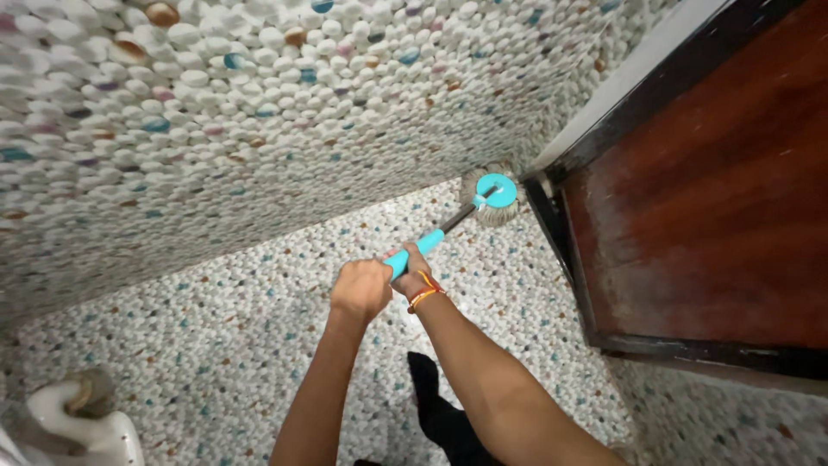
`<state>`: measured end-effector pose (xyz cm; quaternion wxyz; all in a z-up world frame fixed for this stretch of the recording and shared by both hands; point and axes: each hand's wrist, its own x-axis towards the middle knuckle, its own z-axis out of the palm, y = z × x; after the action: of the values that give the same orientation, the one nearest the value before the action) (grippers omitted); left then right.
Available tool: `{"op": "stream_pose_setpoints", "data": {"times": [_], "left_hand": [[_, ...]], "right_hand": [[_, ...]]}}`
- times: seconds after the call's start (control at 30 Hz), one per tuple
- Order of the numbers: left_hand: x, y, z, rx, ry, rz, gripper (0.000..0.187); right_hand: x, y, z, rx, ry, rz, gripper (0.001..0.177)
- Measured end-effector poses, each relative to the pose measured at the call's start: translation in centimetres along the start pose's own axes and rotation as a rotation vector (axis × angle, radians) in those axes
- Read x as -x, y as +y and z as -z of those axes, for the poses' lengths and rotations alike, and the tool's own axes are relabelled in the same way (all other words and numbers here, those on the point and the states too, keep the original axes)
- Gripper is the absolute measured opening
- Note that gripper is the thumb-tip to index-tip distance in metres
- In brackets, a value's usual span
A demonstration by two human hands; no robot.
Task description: The person cleans the floor of a bathroom using a squeegee and then a round mop, moving around the toilet and walls.
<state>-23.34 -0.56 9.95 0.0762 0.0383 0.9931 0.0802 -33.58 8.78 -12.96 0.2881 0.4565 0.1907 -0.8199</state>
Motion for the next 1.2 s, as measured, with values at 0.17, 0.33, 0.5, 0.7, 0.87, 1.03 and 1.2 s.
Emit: {"op": "stream_pose_setpoints", "data": {"times": [0.17,0.33,0.5,0.7,0.87,1.03,1.2], "left_hand": [[-0.7,-1.3,2.6,-0.044,-0.005,-0.084,0.009],[0.3,-1.0,3.5,-0.087,-0.030,-0.144,0.009],[1.5,-0.1,4.2,-0.124,-0.081,-0.193,0.009],[2.8,1.0,6.3,-0.183,-0.148,-0.297,0.008],[3.5,2.8,5.7,-0.146,-0.308,-0.148,0.017],[5.1,2.8,2.1,-0.099,-0.340,0.019,0.027],[7.0,1.3,1.6,-0.122,-0.305,0.055,0.028]], "right_hand": [[0.2,0.3,-2.0,-0.056,-0.038,-0.034,0.027],[1.7,0.8,-0.6,-0.084,0.024,0.023,0.030],[3.7,1.3,1.0,-0.074,0.035,0.072,0.033],[5.8,2.6,2.0,-0.173,0.068,0.159,0.040],[7.5,2.5,5.4,-0.008,0.112,0.115,0.046],[8.1,3.5,6.7,0.122,0.145,0.092,0.036],[7.8,5.4,5.6,0.230,0.169,0.016,0.038]]}}
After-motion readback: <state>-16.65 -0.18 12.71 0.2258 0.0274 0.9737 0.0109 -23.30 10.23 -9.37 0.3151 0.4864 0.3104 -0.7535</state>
